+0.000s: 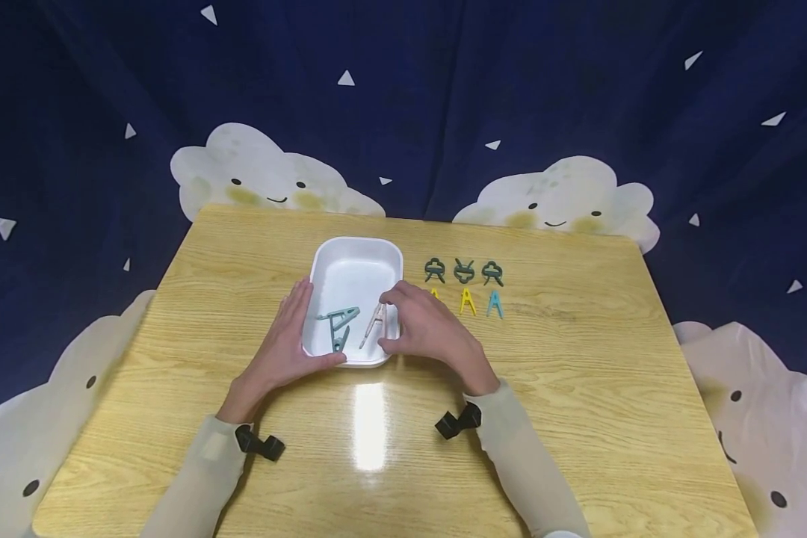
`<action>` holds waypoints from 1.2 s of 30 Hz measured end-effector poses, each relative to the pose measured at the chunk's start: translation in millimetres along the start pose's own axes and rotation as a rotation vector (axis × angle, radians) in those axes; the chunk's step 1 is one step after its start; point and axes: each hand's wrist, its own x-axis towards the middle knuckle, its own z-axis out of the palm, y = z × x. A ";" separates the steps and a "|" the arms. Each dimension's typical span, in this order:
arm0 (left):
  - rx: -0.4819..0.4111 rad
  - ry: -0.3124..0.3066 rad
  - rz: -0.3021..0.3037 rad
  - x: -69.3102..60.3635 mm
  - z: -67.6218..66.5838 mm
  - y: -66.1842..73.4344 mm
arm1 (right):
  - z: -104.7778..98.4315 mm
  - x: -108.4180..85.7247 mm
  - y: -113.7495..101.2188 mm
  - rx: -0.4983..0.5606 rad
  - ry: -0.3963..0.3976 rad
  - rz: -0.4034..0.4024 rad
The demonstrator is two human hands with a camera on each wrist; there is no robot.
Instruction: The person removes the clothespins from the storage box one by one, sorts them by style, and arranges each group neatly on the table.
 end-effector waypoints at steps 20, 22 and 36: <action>0.001 0.002 0.002 1.4 0.9 0.8 | -5.3 -50.7 31.6 0.039 0.070 0.092; 0.003 0.002 0.002 1.5 0.6 0.9 | -2.8 -56.0 34.3 0.044 0.063 0.097; -0.011 0.004 -0.001 -0.3 -0.4 0.8 | 29.2 -79.6 65.1 0.128 0.016 0.110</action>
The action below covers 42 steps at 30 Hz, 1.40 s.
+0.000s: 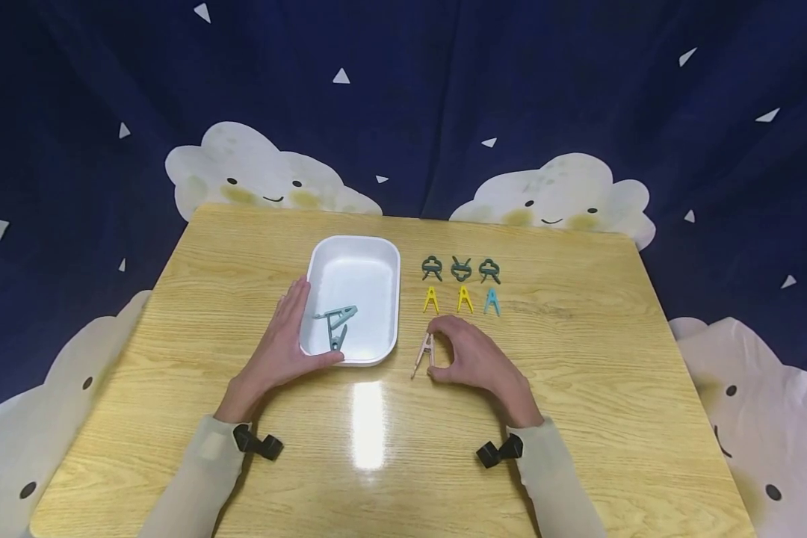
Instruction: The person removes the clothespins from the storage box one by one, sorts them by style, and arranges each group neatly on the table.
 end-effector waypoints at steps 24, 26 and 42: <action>0.003 0.000 0.003 -0.9 0.2 0.2 | 5.5 4.6 15.4 -0.054 -0.007 -0.051; 0.002 0.004 0.005 -0.9 0.3 0.1 | 5.6 5.1 16.4 -0.066 -0.016 -0.048; -0.006 0.015 0.017 -0.5 1.4 -0.3 | 6.0 4.3 20.3 -0.045 -0.020 -0.051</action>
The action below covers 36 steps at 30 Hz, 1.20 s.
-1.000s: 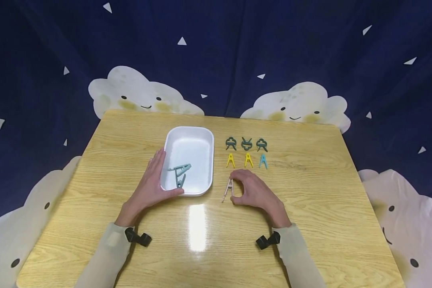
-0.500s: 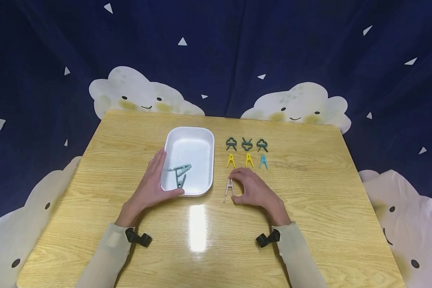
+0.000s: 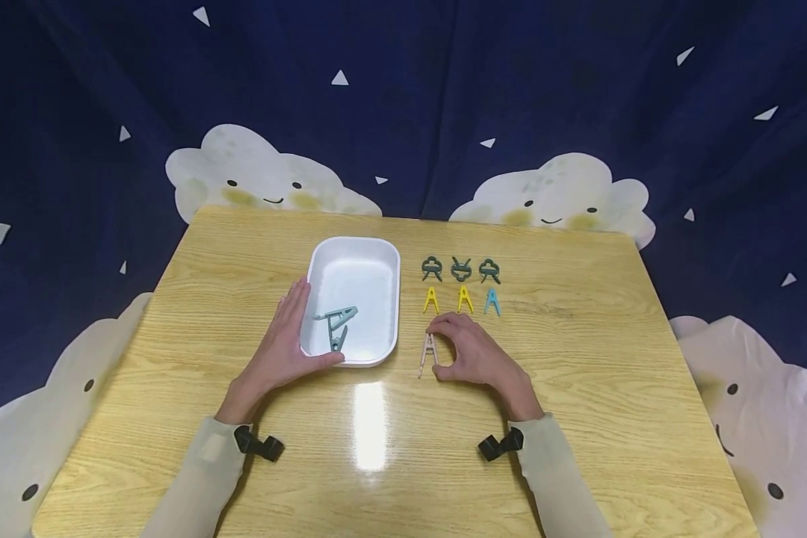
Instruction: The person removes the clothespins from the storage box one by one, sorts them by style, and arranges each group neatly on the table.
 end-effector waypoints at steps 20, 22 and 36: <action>0.002 0.006 0.009 0.2 0.0 -0.2 | -7.6 7.0 -33.2 0.225 0.291 -0.179; 0.001 0.006 0.009 0.1 -0.2 -0.1 | -8.0 10.0 -39.4 0.240 0.308 -0.208; -0.003 0.001 0.002 -0.3 -1.4 1.4 | -6.1 39.6 -85.4 0.202 0.271 -0.292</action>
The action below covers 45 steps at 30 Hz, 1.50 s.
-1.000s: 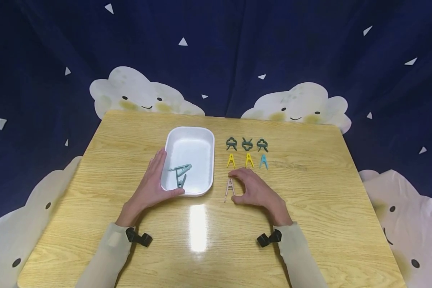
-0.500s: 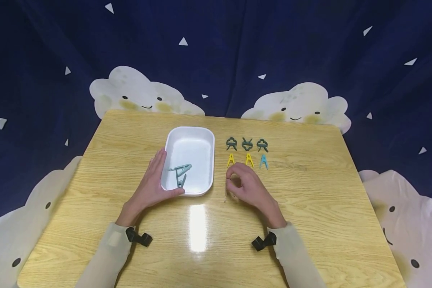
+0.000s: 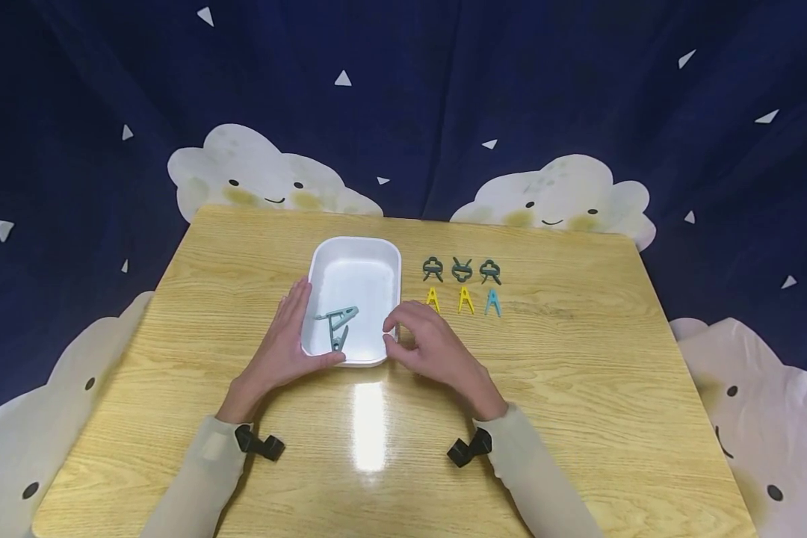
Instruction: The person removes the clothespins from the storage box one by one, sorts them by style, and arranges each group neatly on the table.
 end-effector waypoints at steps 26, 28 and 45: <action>0.029 -0.010 -0.001 -0.6 1.5 -1.2 | 54.8 58.0 -7.5 -0.389 -0.398 0.252; 0.029 -0.009 -0.005 -0.6 2.2 -2.0 | 59.3 62.6 -7.9 -0.416 -0.423 0.283; 0.049 -0.002 0.010 -1.0 0.8 -2.4 | 83.6 83.5 5.1 -0.462 -0.388 0.303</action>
